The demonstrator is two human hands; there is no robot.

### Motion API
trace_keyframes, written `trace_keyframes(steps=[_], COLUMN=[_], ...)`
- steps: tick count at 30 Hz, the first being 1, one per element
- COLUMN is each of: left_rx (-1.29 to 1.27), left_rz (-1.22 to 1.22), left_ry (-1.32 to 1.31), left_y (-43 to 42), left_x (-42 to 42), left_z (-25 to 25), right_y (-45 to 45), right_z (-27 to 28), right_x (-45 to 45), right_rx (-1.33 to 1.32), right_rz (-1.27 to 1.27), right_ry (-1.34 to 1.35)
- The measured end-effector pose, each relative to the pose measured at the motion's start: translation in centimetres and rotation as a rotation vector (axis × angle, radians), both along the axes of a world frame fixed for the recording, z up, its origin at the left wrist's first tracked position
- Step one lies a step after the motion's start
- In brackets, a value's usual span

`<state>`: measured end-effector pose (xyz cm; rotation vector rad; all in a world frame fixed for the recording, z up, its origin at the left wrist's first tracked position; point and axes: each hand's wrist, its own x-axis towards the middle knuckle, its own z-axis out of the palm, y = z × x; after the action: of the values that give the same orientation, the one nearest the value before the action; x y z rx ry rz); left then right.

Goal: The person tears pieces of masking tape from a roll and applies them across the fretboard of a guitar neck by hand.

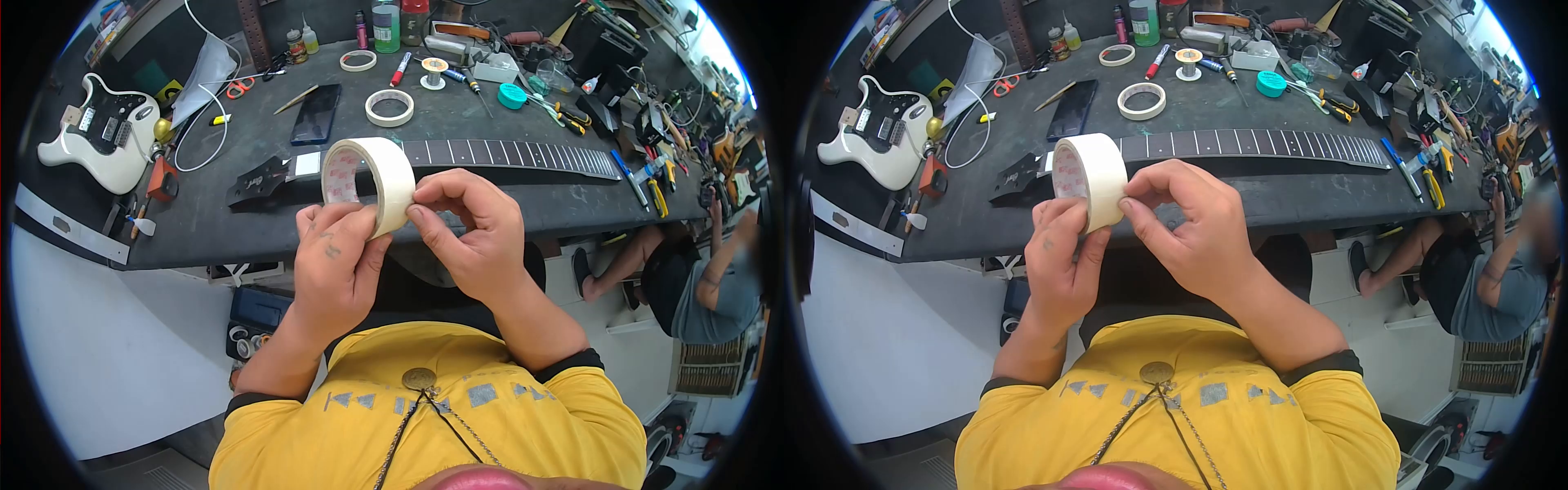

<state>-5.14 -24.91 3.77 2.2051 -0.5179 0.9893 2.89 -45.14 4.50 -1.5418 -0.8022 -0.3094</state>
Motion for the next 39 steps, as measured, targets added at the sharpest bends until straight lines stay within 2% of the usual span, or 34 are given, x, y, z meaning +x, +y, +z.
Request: trace_keyframes(steps=[12,15,18,21,30,33,39], left_rx=[0.05,0.035,0.049,0.045,0.08,0.068,0.078], left_rz=[0.074,0.075,0.071,0.079,0.08,0.048,0.045], left_ry=[-0.086,-0.092,-0.091,-0.07,-0.055,-0.046,-0.014], left_y=[-1.4,-1.5,-1.6,-1.8,-1.8,-1.9,-2.2], left_x=[0.4,0.8,0.9,0.9,1.0,0.9,0.9], left_z=[-1.4,-1.6,-1.4,-1.6,-1.7,-2.0,-2.1], right_y=[0.3,0.6,0.7,0.0,-0.5,-0.9,-0.8], right_z=[-1.3,-1.7,-1.3,-1.2,-0.4,-0.7,-1.0], right_x=[0.6,0.5,0.1,0.4,0.0,0.2,1.2], right_rx=[-0.014,0.118,0.11,-0.031,-0.026,-0.086,-0.246], right_rz=[0.004,0.035,-0.052,-0.12,-0.111,-0.139,-0.267], right_ry=[0.018,0.13,0.109,-0.048,0.088,0.017,-0.291])
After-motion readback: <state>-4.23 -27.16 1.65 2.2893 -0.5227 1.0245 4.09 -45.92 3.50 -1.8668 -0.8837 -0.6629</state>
